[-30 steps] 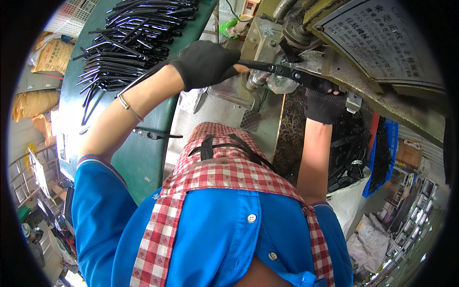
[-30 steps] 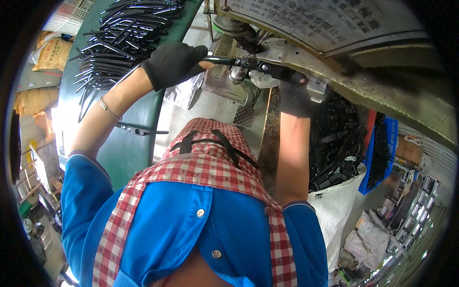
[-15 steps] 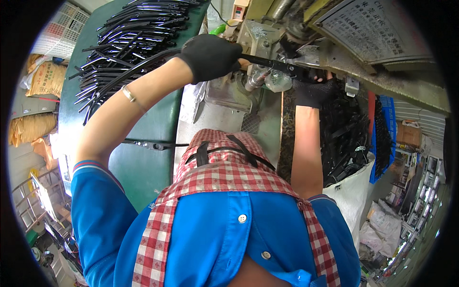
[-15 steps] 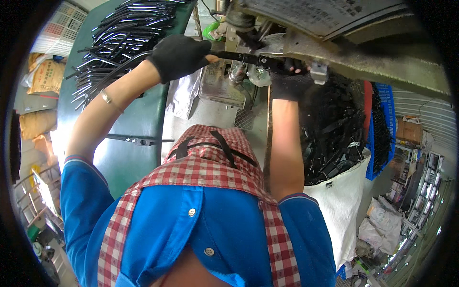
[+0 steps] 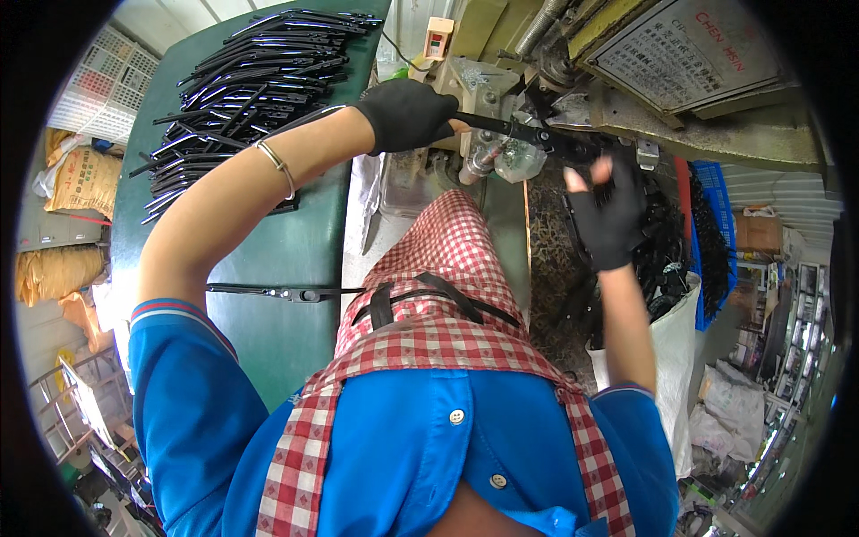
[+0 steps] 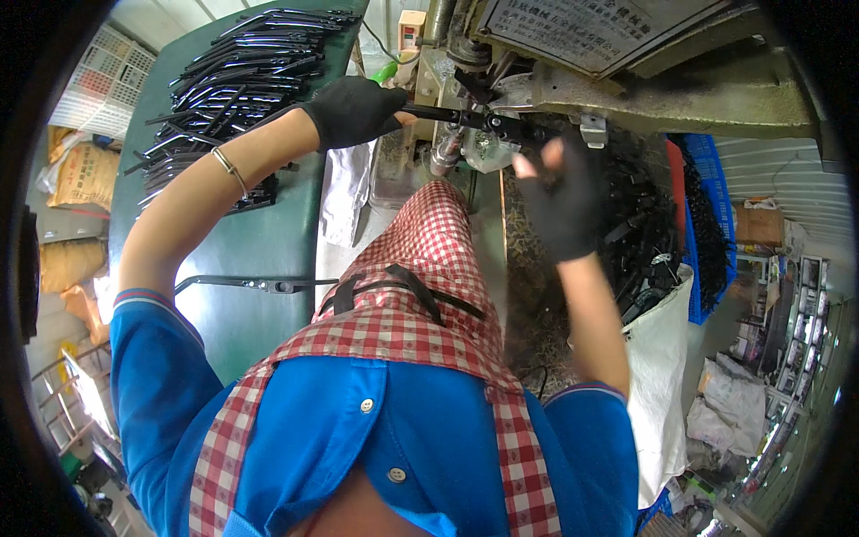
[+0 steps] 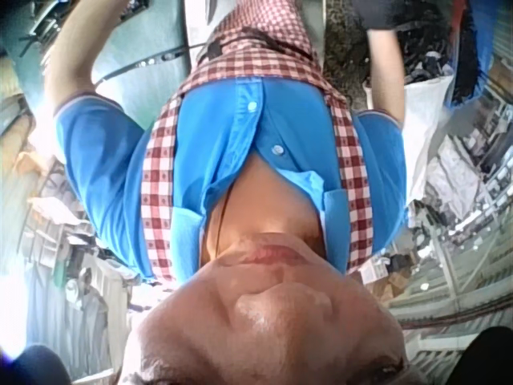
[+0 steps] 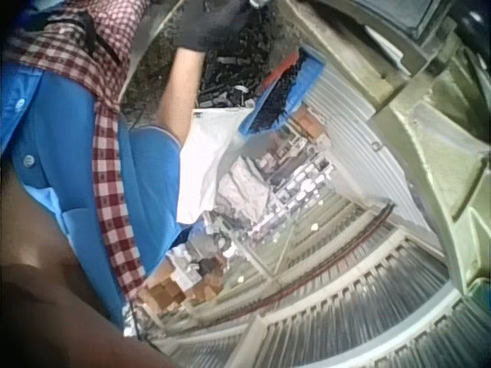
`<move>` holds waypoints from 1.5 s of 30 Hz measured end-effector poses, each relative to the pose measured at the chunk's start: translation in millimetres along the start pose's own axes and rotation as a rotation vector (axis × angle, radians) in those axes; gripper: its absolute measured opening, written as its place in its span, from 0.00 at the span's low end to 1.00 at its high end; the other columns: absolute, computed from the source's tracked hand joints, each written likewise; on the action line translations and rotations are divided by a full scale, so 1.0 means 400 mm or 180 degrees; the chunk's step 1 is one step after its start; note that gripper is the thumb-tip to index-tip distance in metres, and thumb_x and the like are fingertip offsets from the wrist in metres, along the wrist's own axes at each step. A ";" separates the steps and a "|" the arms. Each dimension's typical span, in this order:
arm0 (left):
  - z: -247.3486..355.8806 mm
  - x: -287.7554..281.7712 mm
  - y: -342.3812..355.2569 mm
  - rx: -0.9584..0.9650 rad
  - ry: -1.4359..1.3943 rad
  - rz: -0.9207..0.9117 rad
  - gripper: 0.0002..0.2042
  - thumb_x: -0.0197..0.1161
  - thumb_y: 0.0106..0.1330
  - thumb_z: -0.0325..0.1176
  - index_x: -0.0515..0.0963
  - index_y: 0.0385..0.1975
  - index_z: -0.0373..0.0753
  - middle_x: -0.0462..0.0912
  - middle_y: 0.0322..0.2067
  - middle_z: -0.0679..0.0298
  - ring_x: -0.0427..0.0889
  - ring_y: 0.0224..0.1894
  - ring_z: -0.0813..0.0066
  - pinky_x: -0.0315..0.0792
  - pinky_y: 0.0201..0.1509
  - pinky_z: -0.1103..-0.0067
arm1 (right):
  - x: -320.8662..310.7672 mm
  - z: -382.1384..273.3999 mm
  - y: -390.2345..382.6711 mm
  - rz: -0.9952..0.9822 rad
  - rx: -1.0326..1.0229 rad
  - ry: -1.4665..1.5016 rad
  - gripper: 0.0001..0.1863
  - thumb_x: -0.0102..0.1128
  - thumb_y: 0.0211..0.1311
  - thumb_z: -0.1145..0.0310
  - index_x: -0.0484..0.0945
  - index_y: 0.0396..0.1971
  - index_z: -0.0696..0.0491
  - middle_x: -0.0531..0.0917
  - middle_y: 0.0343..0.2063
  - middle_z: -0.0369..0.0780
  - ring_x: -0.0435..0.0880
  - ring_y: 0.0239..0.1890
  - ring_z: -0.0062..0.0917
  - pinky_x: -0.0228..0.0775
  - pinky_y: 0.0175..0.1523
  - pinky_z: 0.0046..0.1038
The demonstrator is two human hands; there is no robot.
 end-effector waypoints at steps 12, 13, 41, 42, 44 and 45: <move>-0.027 -0.012 0.053 0.0266 0.0230 -0.0156 0.21 0.46 0.69 0.54 0.77 0.37 0.41 0.80 0.24 0.50 0.81 0.29 0.47 0.74 0.36 0.60 | 0.129 0.116 0.108 -0.3154 0.0655 -0.1239 0.28 0.60 0.54 0.42 0.77 0.44 0.51 0.83 0.36 0.47 0.82 0.41 0.43 0.72 0.47 0.39; -0.037 0.005 0.051 0.0280 0.0235 -0.0129 0.21 0.46 0.69 0.54 0.77 0.37 0.42 0.80 0.24 0.50 0.81 0.30 0.48 0.74 0.36 0.59 | 0.132 0.116 0.110 -0.3091 0.0493 -0.1239 0.29 0.59 0.53 0.41 0.77 0.43 0.51 0.83 0.35 0.47 0.82 0.40 0.43 0.73 0.46 0.40; -0.009 0.059 -0.013 0.0404 -0.0264 0.0914 0.13 0.57 0.63 0.46 0.72 0.42 0.48 0.80 0.25 0.58 0.81 0.29 0.53 0.72 0.29 0.64 | 0.458 0.422 -0.118 -0.2006 0.0990 -0.0895 0.15 0.57 0.57 0.57 0.81 0.38 0.52 0.83 0.36 0.48 0.82 0.40 0.41 0.72 0.44 0.41; 0.010 0.037 -0.025 0.0261 -0.0348 0.0955 0.09 0.56 0.63 0.42 0.72 0.40 0.48 0.80 0.25 0.59 0.81 0.28 0.54 0.72 0.29 0.64 | 0.487 0.444 -0.100 -0.2088 0.0991 -0.1224 0.16 0.57 0.57 0.55 0.81 0.37 0.51 0.83 0.35 0.48 0.82 0.40 0.43 0.72 0.44 0.42; 0.029 0.032 -0.069 -0.0047 -0.0680 0.0819 0.09 0.56 0.63 0.39 0.73 0.40 0.48 0.80 0.26 0.58 0.81 0.28 0.53 0.73 0.29 0.63 | 0.555 0.504 -0.105 -0.2260 0.0862 -0.1674 0.15 0.56 0.57 0.56 0.81 0.35 0.51 0.83 0.36 0.48 0.82 0.42 0.41 0.73 0.45 0.41; 0.044 0.047 -0.088 -0.0041 -0.0828 0.0810 0.09 0.56 0.63 0.39 0.74 0.41 0.48 0.80 0.26 0.57 0.81 0.27 0.53 0.73 0.29 0.63 | 0.584 0.597 -0.135 -0.2255 0.0660 -0.1787 0.15 0.56 0.57 0.56 0.81 0.34 0.51 0.82 0.37 0.48 0.82 0.43 0.41 0.73 0.46 0.41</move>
Point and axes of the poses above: each hand's wrist, its own y-axis towards the middle knuckle, its own x-axis out of the palm, z = x × y, the point moved 4 cm from there along y, towards the middle knuckle
